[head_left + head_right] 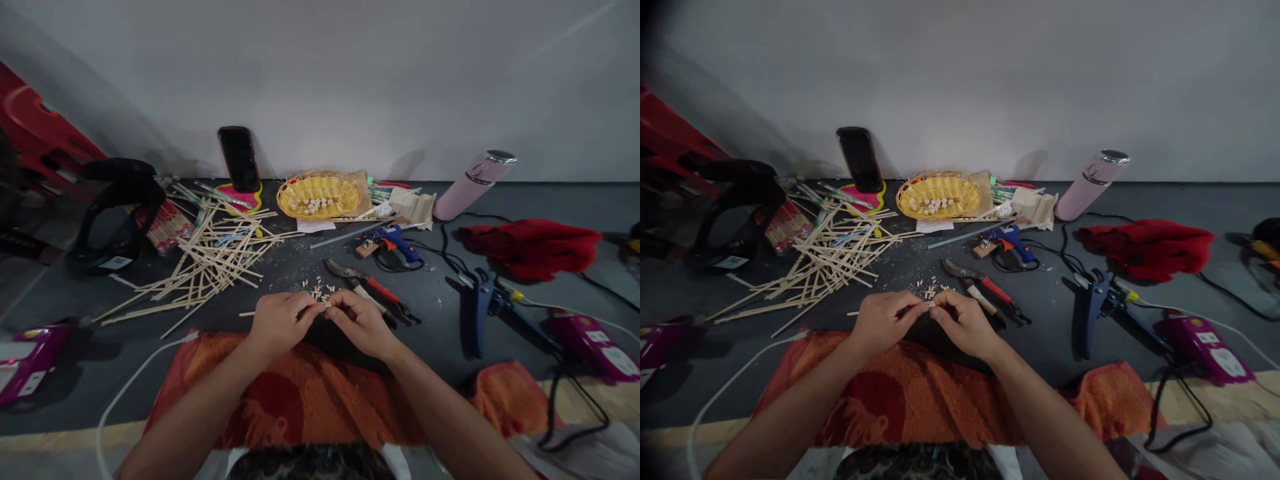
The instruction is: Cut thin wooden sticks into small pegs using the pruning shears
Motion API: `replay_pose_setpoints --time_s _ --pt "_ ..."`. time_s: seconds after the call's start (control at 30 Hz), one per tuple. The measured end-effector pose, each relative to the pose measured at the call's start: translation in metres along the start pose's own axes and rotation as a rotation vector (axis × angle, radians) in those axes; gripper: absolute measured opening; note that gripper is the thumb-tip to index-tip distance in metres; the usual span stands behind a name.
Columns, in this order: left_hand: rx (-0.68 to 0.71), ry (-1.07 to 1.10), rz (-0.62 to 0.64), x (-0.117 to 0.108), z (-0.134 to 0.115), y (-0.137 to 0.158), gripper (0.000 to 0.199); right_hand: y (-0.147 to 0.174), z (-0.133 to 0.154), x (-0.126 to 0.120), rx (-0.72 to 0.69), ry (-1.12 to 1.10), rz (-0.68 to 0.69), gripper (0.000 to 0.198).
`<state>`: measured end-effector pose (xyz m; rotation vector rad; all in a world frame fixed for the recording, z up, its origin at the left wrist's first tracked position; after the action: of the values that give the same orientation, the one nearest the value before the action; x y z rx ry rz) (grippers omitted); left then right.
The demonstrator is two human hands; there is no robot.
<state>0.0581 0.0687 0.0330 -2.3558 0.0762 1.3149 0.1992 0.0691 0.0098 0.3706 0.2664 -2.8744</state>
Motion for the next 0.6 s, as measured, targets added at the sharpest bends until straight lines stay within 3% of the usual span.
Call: replay_pose_setpoints --time_s 0.6 --pt "0.083 0.019 -0.011 0.0029 -0.0037 0.0019 0.031 -0.0003 0.0059 -0.0031 -0.090 0.112 -0.030 0.014"
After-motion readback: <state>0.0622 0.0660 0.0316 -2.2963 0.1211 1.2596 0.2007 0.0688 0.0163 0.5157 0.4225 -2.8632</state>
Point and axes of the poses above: each hand's wrist, its own y-axis away from the middle knuckle, its own x-axis out of the palm, z = x × y, the point moved 7 cm from there along -y, towards the middle knuckle, and after that the axes turned 11 degrees about -z, right-handed, at the moved point
